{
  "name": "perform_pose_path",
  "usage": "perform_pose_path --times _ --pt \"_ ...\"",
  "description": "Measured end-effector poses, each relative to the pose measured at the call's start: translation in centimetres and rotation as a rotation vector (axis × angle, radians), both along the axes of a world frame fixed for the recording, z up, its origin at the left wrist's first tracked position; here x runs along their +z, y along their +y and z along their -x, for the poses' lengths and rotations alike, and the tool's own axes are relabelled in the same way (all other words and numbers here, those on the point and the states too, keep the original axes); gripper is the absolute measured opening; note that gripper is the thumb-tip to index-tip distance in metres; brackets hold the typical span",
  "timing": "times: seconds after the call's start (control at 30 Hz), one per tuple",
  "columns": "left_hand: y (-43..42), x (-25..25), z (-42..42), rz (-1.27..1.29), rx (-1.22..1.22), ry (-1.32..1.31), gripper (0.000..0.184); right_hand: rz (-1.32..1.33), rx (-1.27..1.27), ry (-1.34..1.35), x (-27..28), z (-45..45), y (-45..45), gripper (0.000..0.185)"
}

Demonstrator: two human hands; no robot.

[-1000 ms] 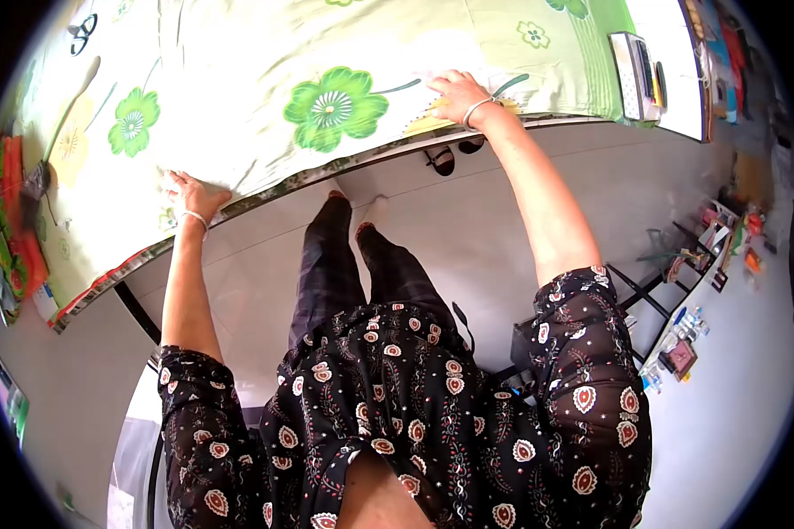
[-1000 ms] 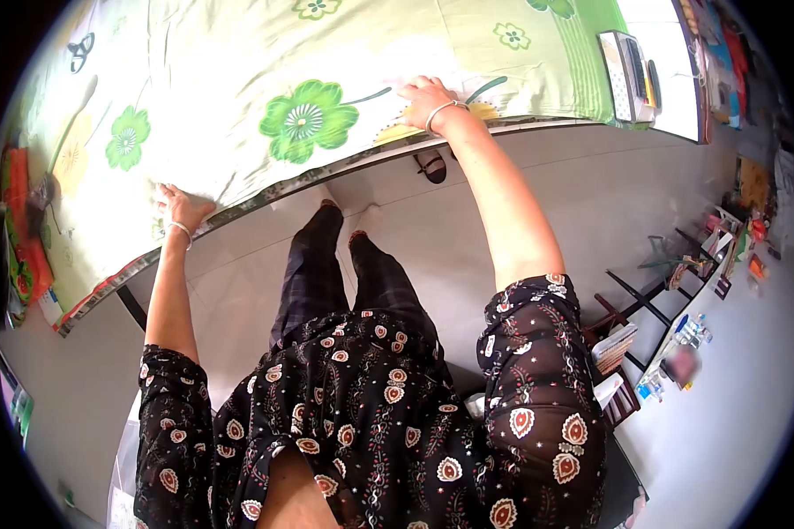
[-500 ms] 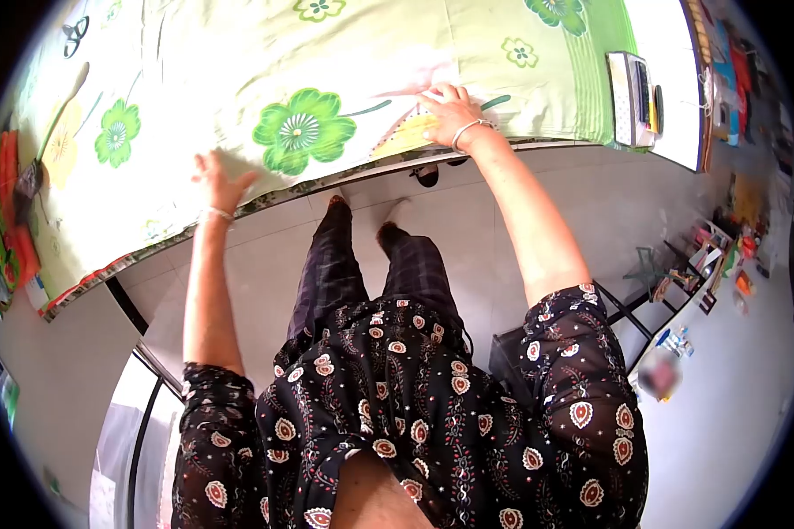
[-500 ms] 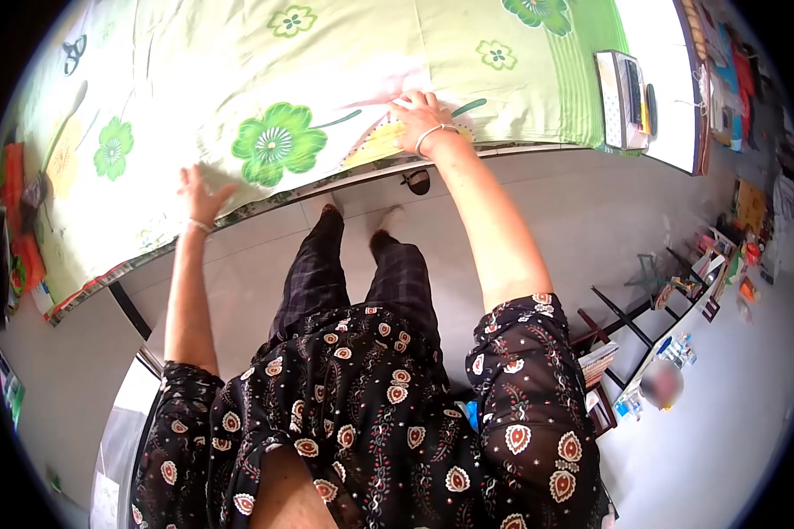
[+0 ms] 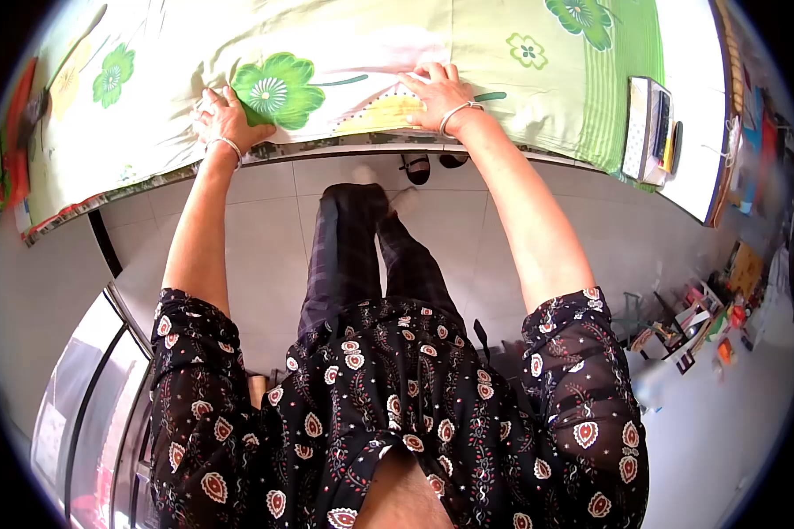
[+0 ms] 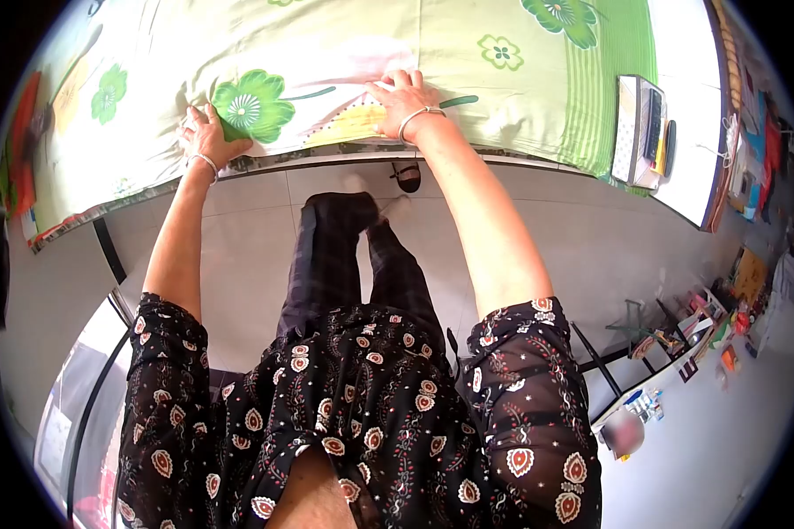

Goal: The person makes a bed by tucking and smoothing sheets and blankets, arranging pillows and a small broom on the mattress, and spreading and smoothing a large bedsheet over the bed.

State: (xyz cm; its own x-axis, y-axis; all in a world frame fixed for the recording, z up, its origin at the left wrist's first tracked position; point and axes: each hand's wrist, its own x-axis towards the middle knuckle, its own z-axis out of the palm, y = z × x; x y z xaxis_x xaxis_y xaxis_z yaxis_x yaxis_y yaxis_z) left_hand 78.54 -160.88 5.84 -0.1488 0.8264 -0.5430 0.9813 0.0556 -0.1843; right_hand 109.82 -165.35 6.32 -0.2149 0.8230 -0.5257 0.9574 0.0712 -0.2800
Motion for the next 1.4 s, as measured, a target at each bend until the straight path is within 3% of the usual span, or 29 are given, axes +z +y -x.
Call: perform_pose_path --times 0.53,0.73,0.87,0.97,1.1,1.4 --pt "0.0 -0.1 0.1 -0.026 -0.022 0.009 0.114 -0.044 0.021 0.025 -0.4 -0.3 0.1 0.070" --pt "0.0 0.1 0.0 -0.013 0.014 -0.013 0.112 -0.085 0.134 0.059 -1.4 -1.4 0.9 0.068" --pt "0.2 0.1 0.3 -0.017 0.008 -0.011 0.112 -0.133 0.172 0.387 -3.0 -5.0 4.1 0.053" --pt "0.2 0.2 0.2 -0.017 -0.012 0.008 0.110 -0.175 -0.095 0.219 -1.4 -9.1 5.2 0.043" --pt "-0.2 -0.5 0.9 -0.114 -0.075 -0.006 0.111 -0.180 -0.210 0.213 -4.1 -15.8 4.6 0.029" --pt "0.8 2.1 -1.1 0.033 0.073 -0.006 0.111 -0.117 -0.245 0.126 -0.9 -14.5 3.3 0.052"
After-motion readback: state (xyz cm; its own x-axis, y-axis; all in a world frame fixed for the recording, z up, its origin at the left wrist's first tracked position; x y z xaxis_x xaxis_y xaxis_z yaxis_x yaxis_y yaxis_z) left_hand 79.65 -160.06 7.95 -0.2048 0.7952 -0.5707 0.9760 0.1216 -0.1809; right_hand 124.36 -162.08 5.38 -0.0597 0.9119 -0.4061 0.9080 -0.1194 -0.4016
